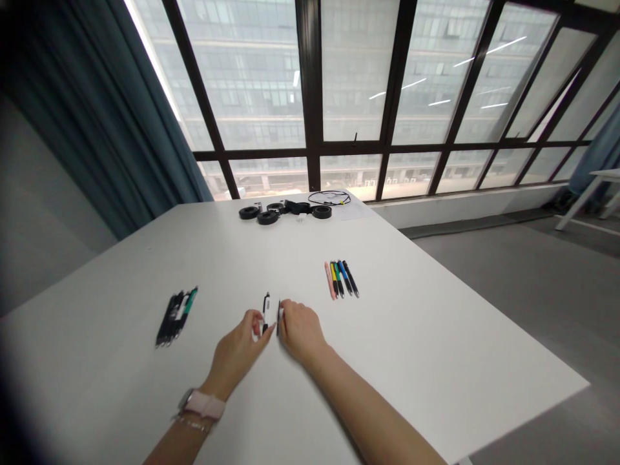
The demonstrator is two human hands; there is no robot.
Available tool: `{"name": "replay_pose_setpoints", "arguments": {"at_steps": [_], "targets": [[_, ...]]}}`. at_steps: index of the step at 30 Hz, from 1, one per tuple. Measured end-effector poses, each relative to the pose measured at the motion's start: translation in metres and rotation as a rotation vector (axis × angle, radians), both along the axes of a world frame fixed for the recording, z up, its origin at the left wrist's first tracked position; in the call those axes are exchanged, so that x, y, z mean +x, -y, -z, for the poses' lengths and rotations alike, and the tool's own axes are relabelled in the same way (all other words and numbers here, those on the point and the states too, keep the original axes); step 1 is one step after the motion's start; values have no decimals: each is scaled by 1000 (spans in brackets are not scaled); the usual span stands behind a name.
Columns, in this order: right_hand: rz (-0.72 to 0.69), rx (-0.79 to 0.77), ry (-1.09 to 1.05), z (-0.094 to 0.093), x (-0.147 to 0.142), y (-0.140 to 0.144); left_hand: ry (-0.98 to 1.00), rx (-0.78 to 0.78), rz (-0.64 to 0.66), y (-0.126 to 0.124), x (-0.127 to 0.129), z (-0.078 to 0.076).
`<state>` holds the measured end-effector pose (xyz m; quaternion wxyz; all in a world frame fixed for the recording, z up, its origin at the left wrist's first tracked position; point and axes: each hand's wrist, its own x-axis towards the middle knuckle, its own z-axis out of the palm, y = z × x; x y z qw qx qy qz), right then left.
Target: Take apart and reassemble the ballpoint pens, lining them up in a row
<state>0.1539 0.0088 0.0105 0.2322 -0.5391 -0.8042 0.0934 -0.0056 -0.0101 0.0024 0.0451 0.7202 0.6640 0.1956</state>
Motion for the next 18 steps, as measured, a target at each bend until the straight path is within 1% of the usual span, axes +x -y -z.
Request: {"name": "replay_pose_setpoints", "arguments": {"at_steps": [4,9,14,18], "targets": [[-6,-14,22,-1,1,1,27,-62,-1,-2,0,0],[-10,-41,66,-5,0,2,79,-80,35,-2,-3,0],[-29,-37,105,-10,-1,6,196,-75,38,-2,-5,-2],[-64,-58,117,-8,-1,9,324,-89,26,-4,-8,-2]]}}
